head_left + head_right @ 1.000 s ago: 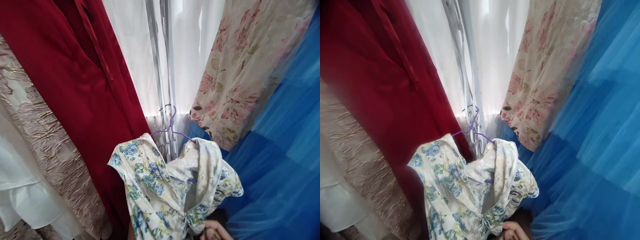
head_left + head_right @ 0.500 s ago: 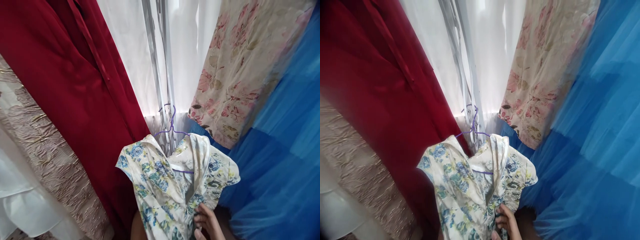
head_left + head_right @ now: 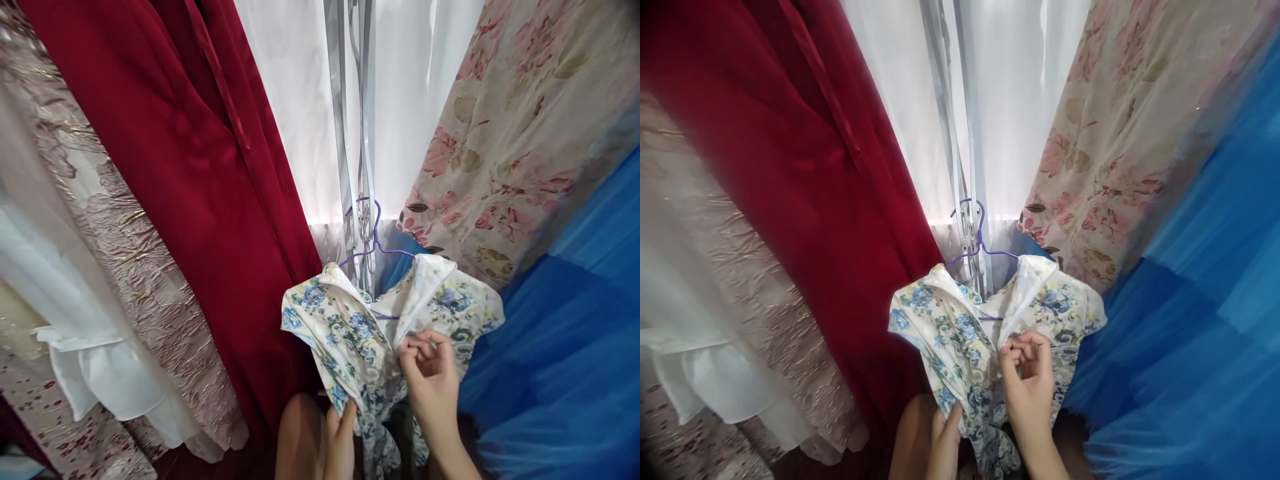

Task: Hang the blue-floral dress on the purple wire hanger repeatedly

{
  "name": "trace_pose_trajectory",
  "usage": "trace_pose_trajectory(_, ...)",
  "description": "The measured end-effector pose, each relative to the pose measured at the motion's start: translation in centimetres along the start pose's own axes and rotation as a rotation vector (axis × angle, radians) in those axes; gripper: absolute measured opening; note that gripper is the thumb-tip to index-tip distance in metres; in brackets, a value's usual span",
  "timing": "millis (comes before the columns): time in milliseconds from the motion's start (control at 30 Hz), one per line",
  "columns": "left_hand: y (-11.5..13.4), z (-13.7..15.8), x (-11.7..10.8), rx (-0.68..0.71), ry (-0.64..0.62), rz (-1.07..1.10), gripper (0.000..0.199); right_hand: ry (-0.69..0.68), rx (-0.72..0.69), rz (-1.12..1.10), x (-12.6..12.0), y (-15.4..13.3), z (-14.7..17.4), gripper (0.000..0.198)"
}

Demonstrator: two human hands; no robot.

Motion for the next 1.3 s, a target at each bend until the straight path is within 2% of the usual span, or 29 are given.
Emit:
trace_pose_trajectory(100, -1.6, 0.5, 0.3, 0.032, 0.314, 0.25, 0.066, -0.147, -0.046, 0.221, -0.5, 1.0, 0.5, 0.014)
trace_pose_trajectory(167, -1.5, 0.7, 0.2, 0.052, 0.385, 0.321, 0.061, -0.186, -0.029, 0.302, -2.1, 1.7, 0.3, 0.016)
trace_pose_trajectory(267, -0.3, 0.5, -0.7, 0.073, 0.41, 0.334, 0.049, -0.144, 0.034, 0.333, -4.9, 2.9, -0.1, 0.019)
trace_pose_trajectory(333, 0.4, 0.4, -1.3, 0.076, 0.399, 0.351, 0.045, -0.185, 0.113, 0.372, -5.5, 4.3, -0.1, 0.023)
trace_pose_trajectory(467, 0.8, 1.1, -1.2, 0.055, 0.355, 0.386, 0.046, -0.304, 0.257, 0.451, -4.0, 7.6, 0.6, 0.029)
trace_pose_trajectory(600, 1.0, 1.5, -1.1, 0.099, 0.281, 0.294, 0.044, -0.273, 0.232, 0.442, -2.5, 8.7, 0.8, 0.035)
trace_pose_trajectory(667, 1.2, 1.5, -1.7, 0.175, 0.315, 0.226, 0.044, -0.278, 0.235, 0.429, -2.3, 8.6, 0.9, 0.037)
trace_pose_trajectory(700, 1.4, 1.5, -2.2, 0.246, 0.386, 0.184, 0.045, -0.288, 0.247, 0.411, -2.2, 8.5, 1.0, 0.038)
trace_pose_trajectory(800, 2.6, 2.3, -3.5, 0.62, 0.678, -0.04, 0.051, -0.332, 0.35, 0.33, -2.3, 8.4, 1.6, 0.042)
trace_pose_trajectory(833, 3.1, 2.6, -3.3, 0.748, 0.706, -0.139, 0.05, -0.344, 0.403, 0.3, -2.3, 8.4, 1.8, 0.044)
trace_pose_trajectory(867, 3.6, 2.7, -2.7, 0.841, 0.657, -0.241, 0.048, -0.353, 0.454, 0.273, -2.4, 8.3, 2.1, 0.045)
trace_pose_trajectory(900, 4.0, 2.6, -1.6, 0.882, 0.542, -0.331, 0.045, -0.361, 0.498, 0.247, -2.4, 8.3, 2.3, 0.046)
trace_pose_trajectory(967, 4.3, 1.8, 0.9, 0.828, 0.237, -0.45, 0.039, -0.377, 0.547, 0.197, -2.5, 8.1, 2.6, 0.047)
trace_pose_trajectory(1033, 4.3, 0.9, 3.2, 0.735, 0.019, -0.51, 0.028, -0.391, 0.569, 0.16, -2.5, 8.0, 2.7, 0.047)
trace_pose_trajectory(1067, 4.3, 0.6, 4.0, 0.708, -0.023, -0.524, 0.021, -0.393, 0.576, 0.146, -2.6, 8.0, 2.8, 0.046)
trace_pose_trajectory(1133, 4.5, 0.3, 5.1, 0.702, -0.024, -0.544, 0.012, -0.385, 0.582, 0.112, -2.8, 8.0, 2.7, 0.045)
trace_pose_trajectory(1233, 4.8, 0.3, 5.8, 0.712, -0.034, -0.543, 0.015, -0.362, 0.574, 0.007, -2.7, 6.8, 1.9, 0.044)
trace_pose_trajectory(1300, 5.3, 0.7, 6.2, 0.704, -0.094, -0.57, 0.014, -0.343, 0.546, -0.065, -2.0, 4.6, 0.6, 0.043)
Point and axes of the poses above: each hand's wrist, its own z-axis away from the middle knuckle, its own x-axis out of the palm, y = z × x, the point moved 4 cm from there along -z, towards the middle knuckle, and after that the axes turned 15 degrees about x, right-handed, at the moved point
